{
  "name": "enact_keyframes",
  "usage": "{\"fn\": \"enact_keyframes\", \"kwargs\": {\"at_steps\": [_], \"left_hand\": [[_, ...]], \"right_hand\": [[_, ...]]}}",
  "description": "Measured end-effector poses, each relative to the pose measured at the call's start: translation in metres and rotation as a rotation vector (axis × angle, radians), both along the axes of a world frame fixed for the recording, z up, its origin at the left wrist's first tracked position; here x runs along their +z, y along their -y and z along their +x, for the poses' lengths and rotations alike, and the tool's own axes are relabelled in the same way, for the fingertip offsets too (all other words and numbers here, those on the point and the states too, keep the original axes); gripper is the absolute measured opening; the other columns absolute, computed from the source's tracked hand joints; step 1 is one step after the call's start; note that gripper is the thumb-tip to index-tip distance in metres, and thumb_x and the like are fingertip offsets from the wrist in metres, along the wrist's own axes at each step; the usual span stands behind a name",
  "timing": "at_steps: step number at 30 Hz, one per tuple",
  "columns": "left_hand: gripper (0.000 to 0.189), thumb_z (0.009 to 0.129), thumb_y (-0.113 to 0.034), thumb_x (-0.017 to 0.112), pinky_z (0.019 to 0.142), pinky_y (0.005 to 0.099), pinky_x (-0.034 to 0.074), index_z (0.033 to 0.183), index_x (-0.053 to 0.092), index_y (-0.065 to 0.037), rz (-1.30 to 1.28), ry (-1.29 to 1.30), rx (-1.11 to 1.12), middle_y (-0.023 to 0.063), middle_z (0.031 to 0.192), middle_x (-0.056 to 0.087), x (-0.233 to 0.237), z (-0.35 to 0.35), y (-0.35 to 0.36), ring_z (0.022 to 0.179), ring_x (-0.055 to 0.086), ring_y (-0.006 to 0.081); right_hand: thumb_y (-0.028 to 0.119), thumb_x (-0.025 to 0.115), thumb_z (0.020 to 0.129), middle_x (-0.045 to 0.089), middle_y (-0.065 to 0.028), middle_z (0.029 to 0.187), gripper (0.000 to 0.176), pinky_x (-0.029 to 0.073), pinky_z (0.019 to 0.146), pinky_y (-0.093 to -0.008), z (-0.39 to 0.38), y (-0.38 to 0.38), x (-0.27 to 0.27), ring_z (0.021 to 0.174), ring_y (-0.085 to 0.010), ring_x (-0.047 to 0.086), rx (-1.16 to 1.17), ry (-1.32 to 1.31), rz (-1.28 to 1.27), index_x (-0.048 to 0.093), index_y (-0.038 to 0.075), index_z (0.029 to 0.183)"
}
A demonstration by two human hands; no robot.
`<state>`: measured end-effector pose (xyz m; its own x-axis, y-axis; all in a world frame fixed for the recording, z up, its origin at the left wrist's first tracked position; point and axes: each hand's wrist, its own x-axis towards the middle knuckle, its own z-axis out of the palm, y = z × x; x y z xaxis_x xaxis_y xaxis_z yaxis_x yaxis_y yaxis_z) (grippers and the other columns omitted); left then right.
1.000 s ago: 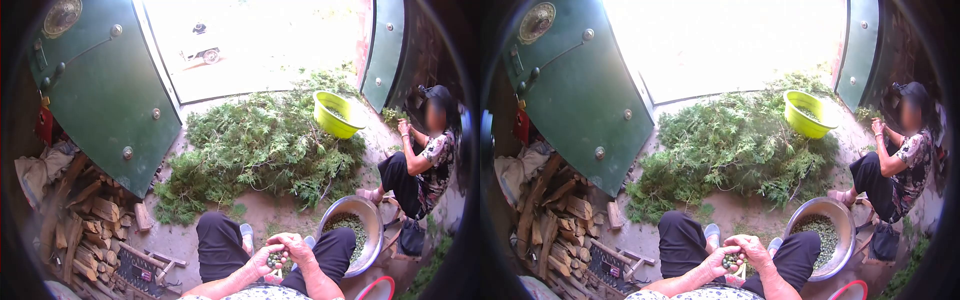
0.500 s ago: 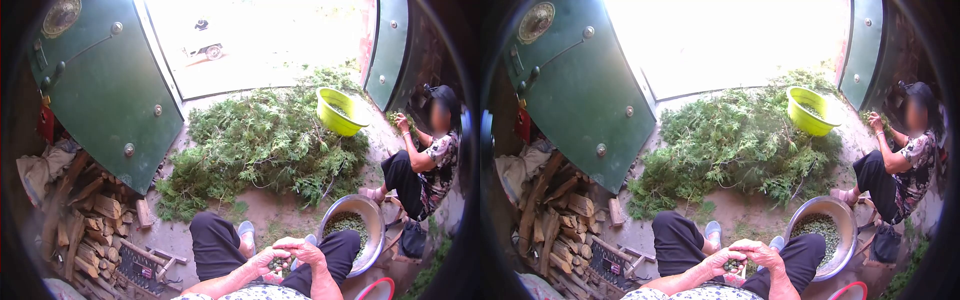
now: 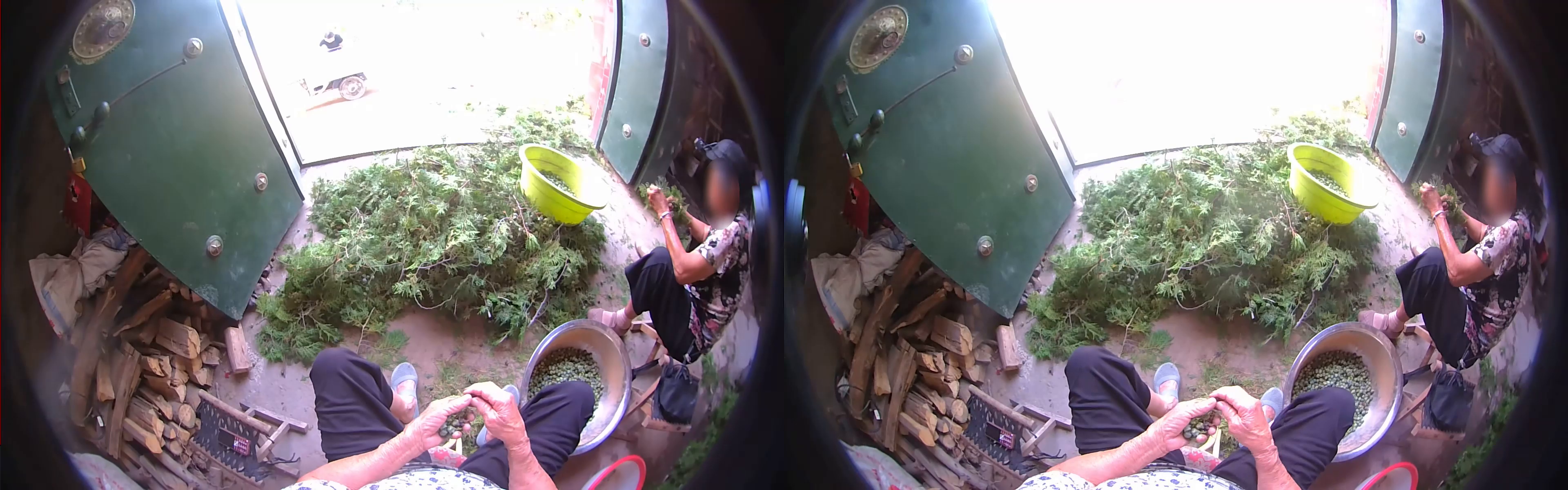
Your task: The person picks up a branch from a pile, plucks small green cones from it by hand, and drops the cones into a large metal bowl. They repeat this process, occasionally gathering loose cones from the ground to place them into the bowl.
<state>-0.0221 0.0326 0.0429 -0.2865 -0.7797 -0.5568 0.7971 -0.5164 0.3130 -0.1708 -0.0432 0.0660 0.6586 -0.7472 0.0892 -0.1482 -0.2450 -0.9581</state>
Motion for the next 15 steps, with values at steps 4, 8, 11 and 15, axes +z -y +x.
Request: {"fn": "enact_keyframes", "kwargs": {"at_steps": [4,8,11,15], "left_hand": [[0.016,0.09,-0.023,0.058,0.046,0.0251,0.045,0.096,0.057,-0.008,0.007,-0.02,0.023,0.0046,0.077,0.06,-0.007,0.003,-0.001,0.062,0.06,0.0158],[0.018,0.088,-0.019,0.062,0.052,0.0253,0.049,0.099,0.057,-0.005,0.002,-0.041,0.048,0.0046,0.078,0.06,-0.008,0.007,-0.003,0.063,0.06,0.0151],[0.015,0.087,-0.017,0.062,0.057,0.0267,0.049,0.095,0.057,-0.005,-0.018,-0.063,0.048,0.0044,0.077,0.06,-0.008,0.009,-0.003,0.064,0.059,0.0151],[0.013,0.089,-0.018,0.059,0.047,0.0248,0.044,0.095,0.057,-0.006,0.0,0.025,0.044,0.0039,0.076,0.06,-0.011,0.009,-0.004,0.063,0.059,0.0146]], "right_hand": [[0.005,0.06,0.084,0.063,-0.0147,0.09,0.018,0.048,0.072,-0.0316,-0.001,-0.004,-0.002,0.082,-0.0262,0.063,-0.022,-0.079,-0.114,0.061,-0.001,0.101],[0.006,0.06,0.085,0.063,-0.0139,0.09,0.018,0.048,0.072,-0.0315,0.002,-0.008,0.002,0.082,-0.0256,0.063,-0.022,-0.077,-0.062,0.061,-0.001,0.101],[0.007,0.059,0.086,0.063,-0.0134,0.09,0.017,0.048,0.073,-0.0306,0.002,-0.008,0.0,0.082,-0.0234,0.063,-0.042,-0.065,-0.034,0.062,0.0,0.101],[0.008,0.059,0.087,0.064,-0.0117,0.09,0.018,0.047,0.074,-0.0285,0.005,-0.01,-0.002,0.082,-0.0188,0.062,-0.068,-0.059,0.035,0.062,-0.001,0.102]]}}
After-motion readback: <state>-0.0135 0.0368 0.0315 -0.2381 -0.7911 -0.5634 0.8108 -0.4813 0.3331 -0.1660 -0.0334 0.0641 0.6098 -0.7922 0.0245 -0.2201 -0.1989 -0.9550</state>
